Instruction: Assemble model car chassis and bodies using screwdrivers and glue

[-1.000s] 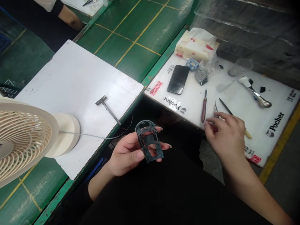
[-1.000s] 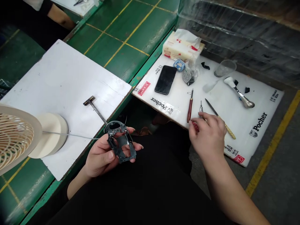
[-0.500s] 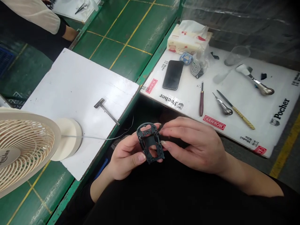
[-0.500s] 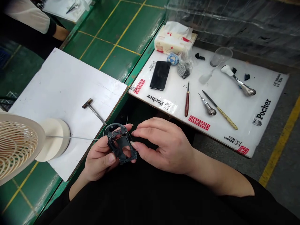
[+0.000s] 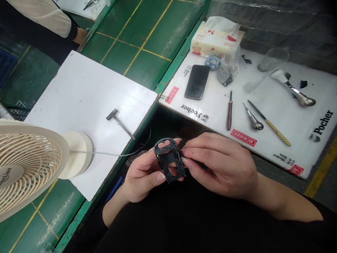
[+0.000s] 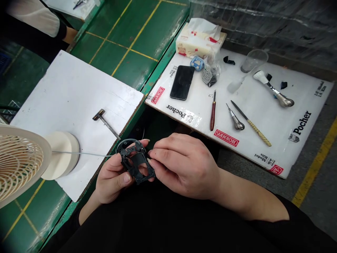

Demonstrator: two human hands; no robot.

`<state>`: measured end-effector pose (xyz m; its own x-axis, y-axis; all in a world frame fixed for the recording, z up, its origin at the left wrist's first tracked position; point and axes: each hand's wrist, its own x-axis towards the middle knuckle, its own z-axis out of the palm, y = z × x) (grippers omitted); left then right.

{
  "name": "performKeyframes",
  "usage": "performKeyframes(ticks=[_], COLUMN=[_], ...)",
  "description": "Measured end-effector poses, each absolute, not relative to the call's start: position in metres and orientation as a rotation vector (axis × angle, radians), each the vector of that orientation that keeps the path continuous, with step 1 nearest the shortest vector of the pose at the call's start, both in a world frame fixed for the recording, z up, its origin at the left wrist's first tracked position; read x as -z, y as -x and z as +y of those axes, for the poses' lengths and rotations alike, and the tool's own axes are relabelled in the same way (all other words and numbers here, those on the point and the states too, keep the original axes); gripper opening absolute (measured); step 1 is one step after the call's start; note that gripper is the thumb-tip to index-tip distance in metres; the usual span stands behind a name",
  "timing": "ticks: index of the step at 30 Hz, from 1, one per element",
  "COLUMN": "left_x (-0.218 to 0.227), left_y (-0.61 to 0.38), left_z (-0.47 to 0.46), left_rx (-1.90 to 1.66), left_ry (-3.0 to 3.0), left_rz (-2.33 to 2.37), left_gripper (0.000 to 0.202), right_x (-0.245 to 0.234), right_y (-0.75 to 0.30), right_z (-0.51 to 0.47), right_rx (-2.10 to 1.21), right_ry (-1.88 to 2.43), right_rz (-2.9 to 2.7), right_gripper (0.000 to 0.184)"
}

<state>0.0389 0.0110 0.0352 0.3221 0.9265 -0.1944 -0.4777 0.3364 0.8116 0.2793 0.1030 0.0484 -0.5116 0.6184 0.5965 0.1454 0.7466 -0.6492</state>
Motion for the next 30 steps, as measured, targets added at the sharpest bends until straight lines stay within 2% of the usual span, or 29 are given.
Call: performKeyframes(ticks=[30], left_x=[-0.0290], left_y=[-0.0349], left_z=[0.0132], left_rx=[-1.054], left_ry=[-0.741], left_rz=[0.658], left_gripper=[0.058], right_x=[-0.0479], right_y=[-0.2837], right_z=[0.0978], right_rx=[-0.580], right_ry=[0.599], right_rz=[-2.162], right_gripper=[0.021])
